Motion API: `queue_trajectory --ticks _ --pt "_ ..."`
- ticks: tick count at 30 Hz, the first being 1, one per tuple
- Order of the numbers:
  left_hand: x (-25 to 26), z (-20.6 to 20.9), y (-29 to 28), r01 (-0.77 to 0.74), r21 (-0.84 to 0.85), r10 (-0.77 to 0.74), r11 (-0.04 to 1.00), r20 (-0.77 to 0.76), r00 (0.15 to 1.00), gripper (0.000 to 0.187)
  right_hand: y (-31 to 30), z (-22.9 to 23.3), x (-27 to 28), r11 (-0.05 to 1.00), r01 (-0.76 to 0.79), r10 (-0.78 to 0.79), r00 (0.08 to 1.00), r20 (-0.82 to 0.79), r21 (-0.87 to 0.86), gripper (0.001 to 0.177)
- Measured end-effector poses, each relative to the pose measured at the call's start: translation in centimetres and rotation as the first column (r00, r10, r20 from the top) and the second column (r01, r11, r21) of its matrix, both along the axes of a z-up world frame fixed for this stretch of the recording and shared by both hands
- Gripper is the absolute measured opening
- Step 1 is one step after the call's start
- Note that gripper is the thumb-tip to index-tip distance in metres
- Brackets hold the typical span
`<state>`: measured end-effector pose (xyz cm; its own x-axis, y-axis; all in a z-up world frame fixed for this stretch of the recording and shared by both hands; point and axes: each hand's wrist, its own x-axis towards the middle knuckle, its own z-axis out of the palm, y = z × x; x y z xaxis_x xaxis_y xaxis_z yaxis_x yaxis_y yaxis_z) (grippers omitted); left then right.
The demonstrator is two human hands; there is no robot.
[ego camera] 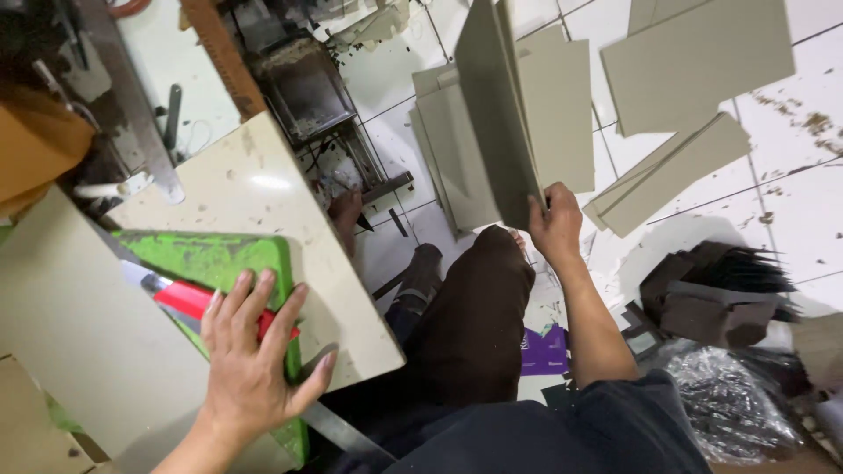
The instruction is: Measuring and cutting rectangular pieces from a sheet of cardboard using a metal ruler and a utility knife.
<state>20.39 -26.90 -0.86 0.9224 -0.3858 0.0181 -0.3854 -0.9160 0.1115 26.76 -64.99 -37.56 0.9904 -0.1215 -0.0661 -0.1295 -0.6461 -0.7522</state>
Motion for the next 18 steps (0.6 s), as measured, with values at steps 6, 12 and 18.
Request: queue_trajectory --ticks 6,12,18 --pt "0.0 1.0 -0.2 0.011 -0.025 -0.010 1.000 0.009 1.000 0.077 2.2 -0.9 1.5 0.995 0.037 -0.070 0.925 -0.373 -0.094 0.045" --pt "-0.2 1.0 0.2 0.040 -0.047 -0.039 0.998 0.030 0.999 0.077 3.8 -1.3 2.1 0.989 -0.051 0.011 0.961 -0.275 -0.138 0.036" --pt "0.0 1.1 0.2 0.039 -0.057 -0.038 0.998 0.025 0.999 0.076 3.9 -3.9 1.9 0.964 -0.113 0.056 0.972 -0.229 -0.242 0.042"
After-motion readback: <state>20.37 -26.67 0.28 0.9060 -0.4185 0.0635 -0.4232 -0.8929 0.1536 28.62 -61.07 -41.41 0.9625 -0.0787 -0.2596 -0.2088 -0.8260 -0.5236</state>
